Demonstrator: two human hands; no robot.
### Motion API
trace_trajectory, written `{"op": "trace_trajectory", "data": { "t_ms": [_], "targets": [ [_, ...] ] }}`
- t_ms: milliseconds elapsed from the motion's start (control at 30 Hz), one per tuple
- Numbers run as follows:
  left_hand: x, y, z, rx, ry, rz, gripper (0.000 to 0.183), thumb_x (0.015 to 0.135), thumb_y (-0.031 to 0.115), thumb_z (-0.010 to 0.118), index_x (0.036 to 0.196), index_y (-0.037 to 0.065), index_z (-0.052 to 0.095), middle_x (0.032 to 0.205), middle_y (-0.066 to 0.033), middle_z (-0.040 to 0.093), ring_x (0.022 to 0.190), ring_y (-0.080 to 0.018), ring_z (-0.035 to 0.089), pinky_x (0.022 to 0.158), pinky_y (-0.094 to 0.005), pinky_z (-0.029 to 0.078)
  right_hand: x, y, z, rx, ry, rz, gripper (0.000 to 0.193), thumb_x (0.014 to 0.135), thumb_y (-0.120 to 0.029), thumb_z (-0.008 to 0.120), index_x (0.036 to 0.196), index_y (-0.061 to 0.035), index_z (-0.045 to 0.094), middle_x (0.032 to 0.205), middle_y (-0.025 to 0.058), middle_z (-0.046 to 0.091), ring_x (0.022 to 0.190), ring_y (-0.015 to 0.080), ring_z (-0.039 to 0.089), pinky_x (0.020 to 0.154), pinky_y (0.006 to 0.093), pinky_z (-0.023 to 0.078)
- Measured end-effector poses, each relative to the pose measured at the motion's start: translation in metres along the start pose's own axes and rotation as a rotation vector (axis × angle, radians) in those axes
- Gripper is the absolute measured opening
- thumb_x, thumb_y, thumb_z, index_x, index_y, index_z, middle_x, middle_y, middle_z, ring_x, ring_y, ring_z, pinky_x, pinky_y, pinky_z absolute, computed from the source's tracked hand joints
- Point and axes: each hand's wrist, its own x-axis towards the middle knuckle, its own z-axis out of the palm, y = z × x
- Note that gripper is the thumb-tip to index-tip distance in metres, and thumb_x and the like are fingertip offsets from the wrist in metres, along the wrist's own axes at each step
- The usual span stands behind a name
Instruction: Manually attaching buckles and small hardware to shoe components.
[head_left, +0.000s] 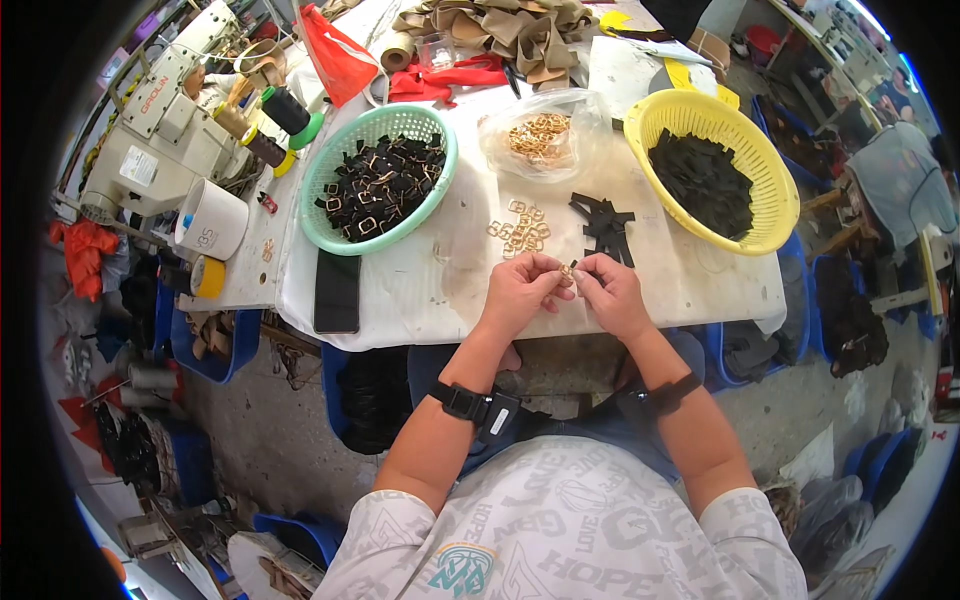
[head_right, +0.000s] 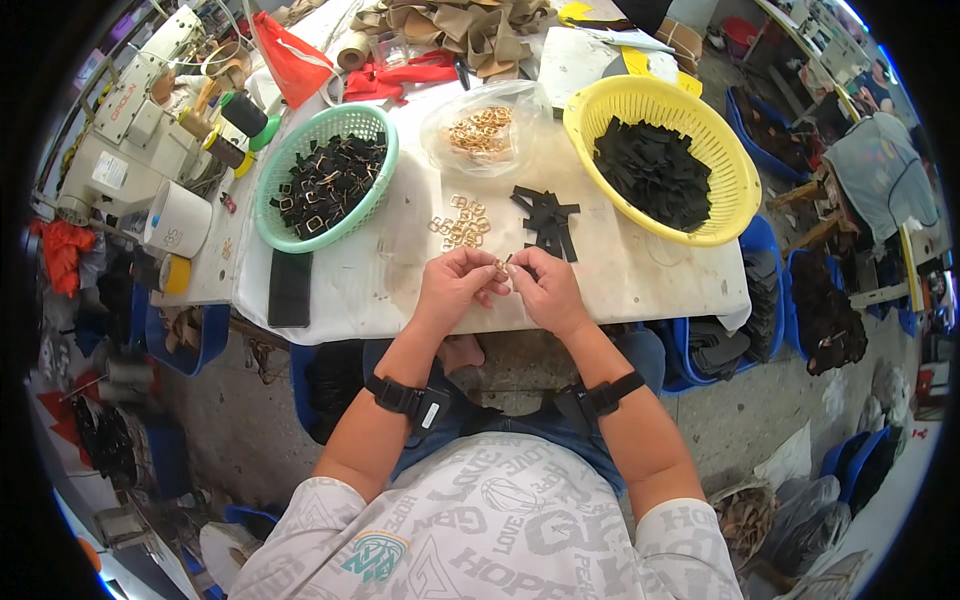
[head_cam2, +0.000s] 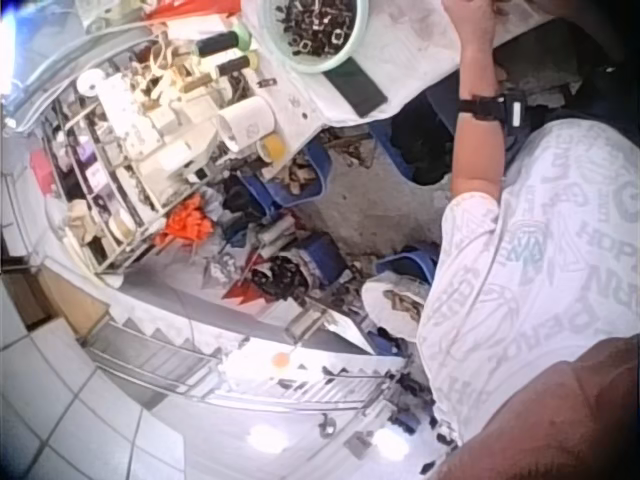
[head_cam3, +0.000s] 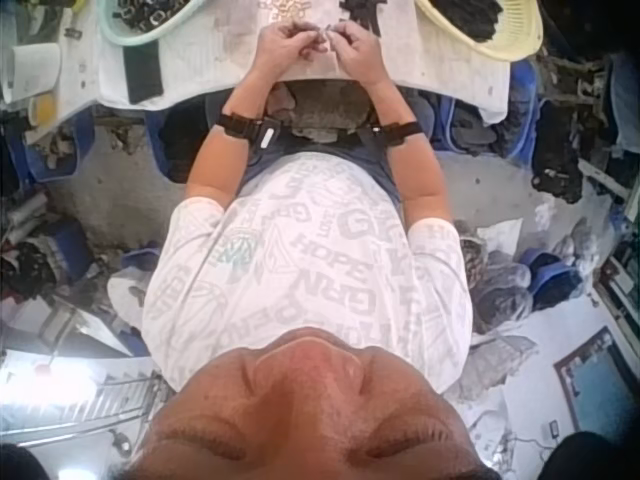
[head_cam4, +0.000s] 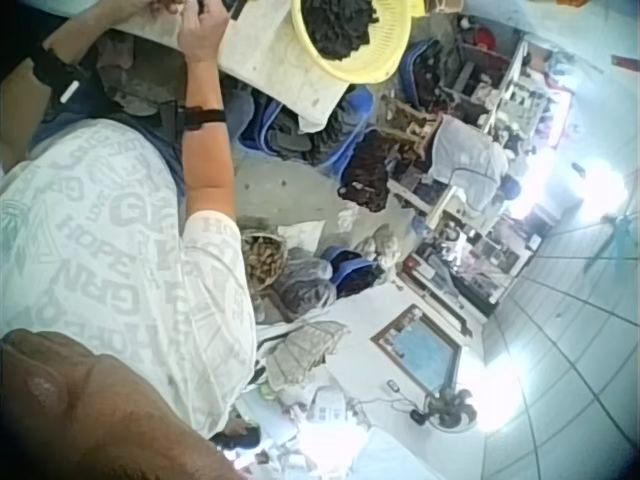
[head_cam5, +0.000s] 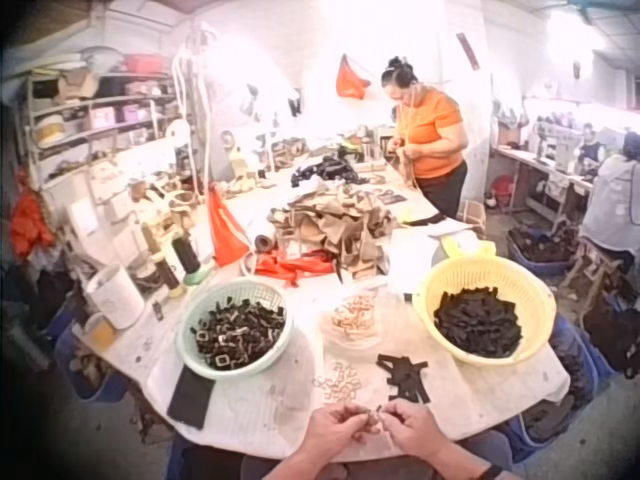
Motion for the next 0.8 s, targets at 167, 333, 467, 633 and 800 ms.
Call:
{"op": "trace_trajectory", "data": {
  "t_ms": [167, 333, 467, 633, 800],
  "targets": [
    [0.0, -0.003, 0.003, 0.053, 0.016, 0.035, 0.012, 0.091, 0.003, 0.06, 0.097, -0.005, 0.064, 0.085, -0.0128, 0.07, 0.073, -0.018, 0.071, 0.054, -0.0243, 0.055, 0.0, 0.001, -0.001, -0.036, -0.007, -0.023, 0.01, 0.089, -0.009, 0.06, 0.091, 0.0006, 0.062, 0.072, 0.0042, 0.062, 0.064, 0.008, 0.054, 0.059, 0.0246, 0.044],
    [-0.004, -0.003, 0.004, 0.065, 0.024, 0.063, 0.012, 0.091, 0.004, 0.06, 0.096, -0.006, 0.065, 0.084, -0.0131, 0.07, 0.072, -0.0176, 0.071, 0.053, -0.0241, 0.055, 0.0, -0.002, -0.001, -0.027, 0.0, 0.016, 0.011, 0.09, -0.01, 0.06, 0.091, 0.0008, 0.062, 0.072, 0.0052, 0.062, 0.064, 0.0095, 0.055, 0.059, 0.0255, 0.045],
    [-0.004, -0.005, 0.006, 0.07, 0.028, 0.073, 0.014, 0.092, 0.005, 0.06, 0.097, -0.006, 0.065, 0.085, -0.0131, 0.07, 0.07, -0.0173, 0.07, 0.052, -0.0239, 0.054, 0.0, 0.0, -0.002, -0.04, -0.003, 0.009, 0.011, 0.09, -0.009, 0.06, 0.091, 0.0009, 0.062, 0.072, 0.006, 0.062, 0.064, 0.0103, 0.055, 0.059, 0.0258, 0.045],
    [-0.004, -0.008, 0.007, 0.102, 0.035, 0.084, 0.015, 0.093, 0.007, 0.06, 0.096, -0.006, 0.065, 0.084, -0.0123, 0.07, 0.069, -0.0162, 0.07, 0.051, -0.0232, 0.053, 0.0, 0.002, -0.002, -0.047, -0.003, -0.028, 0.01, 0.089, -0.009, 0.06, 0.091, 0.001, 0.062, 0.072, 0.0071, 0.062, 0.064, 0.0112, 0.056, 0.059, 0.0266, 0.046],
    [-0.005, -0.009, 0.011, 0.151, 0.081, 0.1, 0.015, 0.093, 0.008, 0.061, 0.096, -0.006, 0.065, 0.083, -0.0111, 0.069, 0.068, -0.015, 0.069, 0.05, -0.0225, 0.052, -0.001, 0.003, -0.002, -0.125, -0.005, -0.075, 0.01, 0.089, -0.009, 0.061, 0.092, 0.001, 0.061, 0.074, 0.0114, 0.064, 0.064, 0.0168, 0.058, 0.06, 0.0288, 0.047]
  ]
}}
